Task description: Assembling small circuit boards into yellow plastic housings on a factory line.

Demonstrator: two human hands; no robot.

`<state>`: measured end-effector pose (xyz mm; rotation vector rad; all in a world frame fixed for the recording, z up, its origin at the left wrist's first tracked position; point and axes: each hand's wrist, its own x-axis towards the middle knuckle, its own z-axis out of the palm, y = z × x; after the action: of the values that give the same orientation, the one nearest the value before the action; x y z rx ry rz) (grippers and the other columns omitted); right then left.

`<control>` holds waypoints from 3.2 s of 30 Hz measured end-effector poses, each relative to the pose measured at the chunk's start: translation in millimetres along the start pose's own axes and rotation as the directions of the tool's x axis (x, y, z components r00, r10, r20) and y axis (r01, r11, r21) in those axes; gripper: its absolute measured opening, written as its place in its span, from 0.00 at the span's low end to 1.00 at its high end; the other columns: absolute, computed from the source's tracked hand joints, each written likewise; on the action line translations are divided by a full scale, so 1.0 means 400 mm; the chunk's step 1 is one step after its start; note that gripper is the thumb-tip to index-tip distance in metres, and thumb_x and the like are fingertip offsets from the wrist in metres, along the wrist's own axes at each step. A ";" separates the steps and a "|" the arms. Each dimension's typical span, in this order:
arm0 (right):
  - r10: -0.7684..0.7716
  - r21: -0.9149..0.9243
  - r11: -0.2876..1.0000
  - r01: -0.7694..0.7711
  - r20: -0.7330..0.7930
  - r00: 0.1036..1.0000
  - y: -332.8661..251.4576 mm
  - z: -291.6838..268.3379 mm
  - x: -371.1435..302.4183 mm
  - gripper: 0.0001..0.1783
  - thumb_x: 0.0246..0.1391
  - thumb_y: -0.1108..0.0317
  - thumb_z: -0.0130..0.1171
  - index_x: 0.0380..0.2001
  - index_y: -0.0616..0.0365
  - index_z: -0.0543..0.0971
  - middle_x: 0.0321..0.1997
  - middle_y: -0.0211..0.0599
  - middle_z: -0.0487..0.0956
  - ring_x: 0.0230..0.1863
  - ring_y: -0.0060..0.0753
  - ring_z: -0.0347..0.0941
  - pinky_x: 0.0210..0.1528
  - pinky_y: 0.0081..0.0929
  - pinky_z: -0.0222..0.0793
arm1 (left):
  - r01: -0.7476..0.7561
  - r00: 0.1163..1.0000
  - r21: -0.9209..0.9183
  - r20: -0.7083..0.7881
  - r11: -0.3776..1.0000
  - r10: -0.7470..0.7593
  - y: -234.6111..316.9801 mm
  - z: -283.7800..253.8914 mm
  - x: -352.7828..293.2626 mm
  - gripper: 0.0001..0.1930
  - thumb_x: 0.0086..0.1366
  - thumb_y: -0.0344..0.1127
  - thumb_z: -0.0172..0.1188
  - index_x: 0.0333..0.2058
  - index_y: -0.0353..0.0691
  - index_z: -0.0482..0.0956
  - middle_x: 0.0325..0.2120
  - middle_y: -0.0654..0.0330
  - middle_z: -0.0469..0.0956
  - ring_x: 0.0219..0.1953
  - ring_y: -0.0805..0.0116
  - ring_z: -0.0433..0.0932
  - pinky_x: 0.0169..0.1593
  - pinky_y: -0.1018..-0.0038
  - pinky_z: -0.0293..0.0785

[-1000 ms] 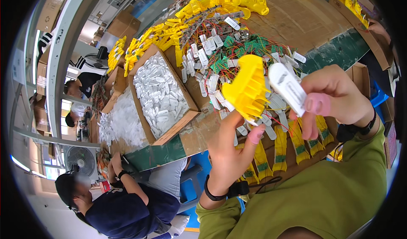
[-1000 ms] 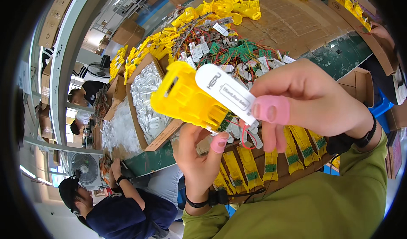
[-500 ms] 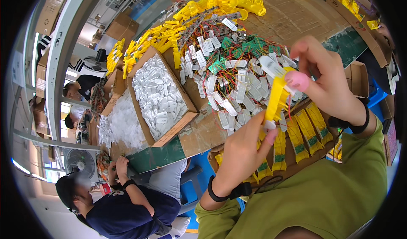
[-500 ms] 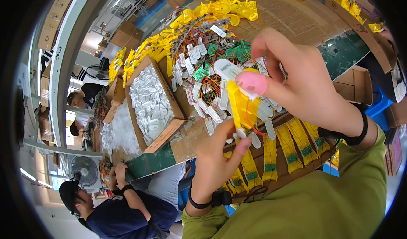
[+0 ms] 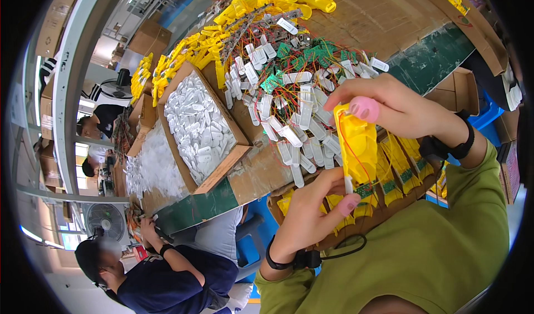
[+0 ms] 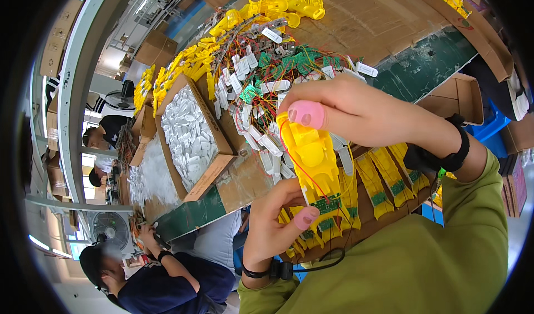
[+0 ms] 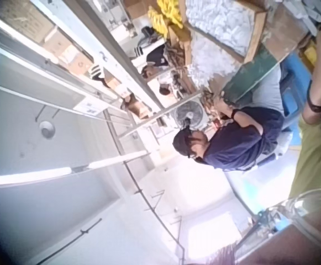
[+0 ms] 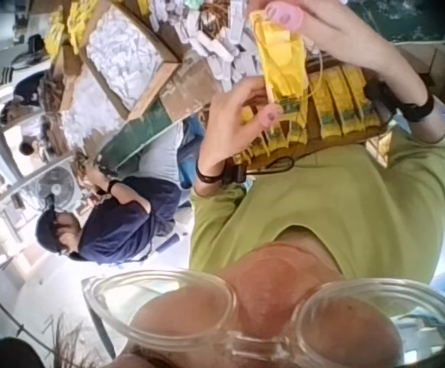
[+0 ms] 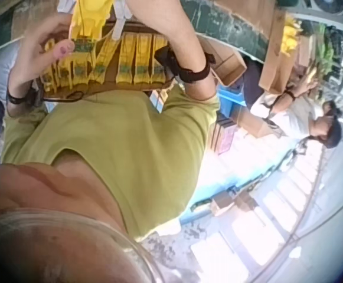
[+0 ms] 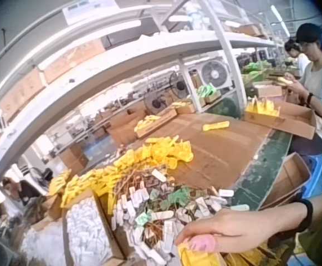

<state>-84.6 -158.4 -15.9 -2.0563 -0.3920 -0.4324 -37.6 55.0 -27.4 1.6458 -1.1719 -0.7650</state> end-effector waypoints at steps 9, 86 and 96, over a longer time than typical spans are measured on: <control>0.442 0.616 0.598 -0.512 0.279 0.852 -0.035 0.076 -0.008 0.22 0.54 0.50 0.41 0.40 0.58 0.69 0.31 0.27 0.71 0.31 0.16 0.66 0.28 0.14 0.60 | 0.131 0.987 0.065 -0.100 0.989 -0.124 -0.045 0.021 -0.062 0.18 0.56 0.32 0.54 0.44 0.33 0.63 0.32 0.52 0.74 0.36 0.62 0.76 0.39 0.74 0.70; 0.304 0.297 0.882 -0.365 0.233 0.924 -0.121 -0.024 -0.029 0.24 0.58 0.56 0.32 0.43 0.66 0.67 0.20 0.34 0.67 0.20 0.23 0.64 0.23 0.21 0.60 | -0.087 0.509 0.918 -0.294 0.388 0.809 0.056 -0.085 0.035 0.09 0.47 0.25 0.58 0.31 0.37 0.74 0.29 0.55 0.75 0.31 0.64 0.70 0.36 0.75 0.68; 0.232 0.232 0.915 -0.330 0.365 0.901 -0.120 -0.031 -0.025 0.21 0.58 0.58 0.33 0.41 0.63 0.68 0.19 0.39 0.68 0.20 0.32 0.65 0.24 0.25 0.61 | -0.288 0.581 0.958 0.159 0.019 0.798 0.078 -0.119 0.027 0.10 0.41 0.29 0.60 0.28 0.43 0.77 0.31 0.65 0.77 0.28 0.76 0.64 0.24 0.86 0.61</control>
<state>-116.4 -146.9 21.6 -1.8560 -0.3228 0.1490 -3.2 57.7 19.1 1.7230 -1.9048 1.1423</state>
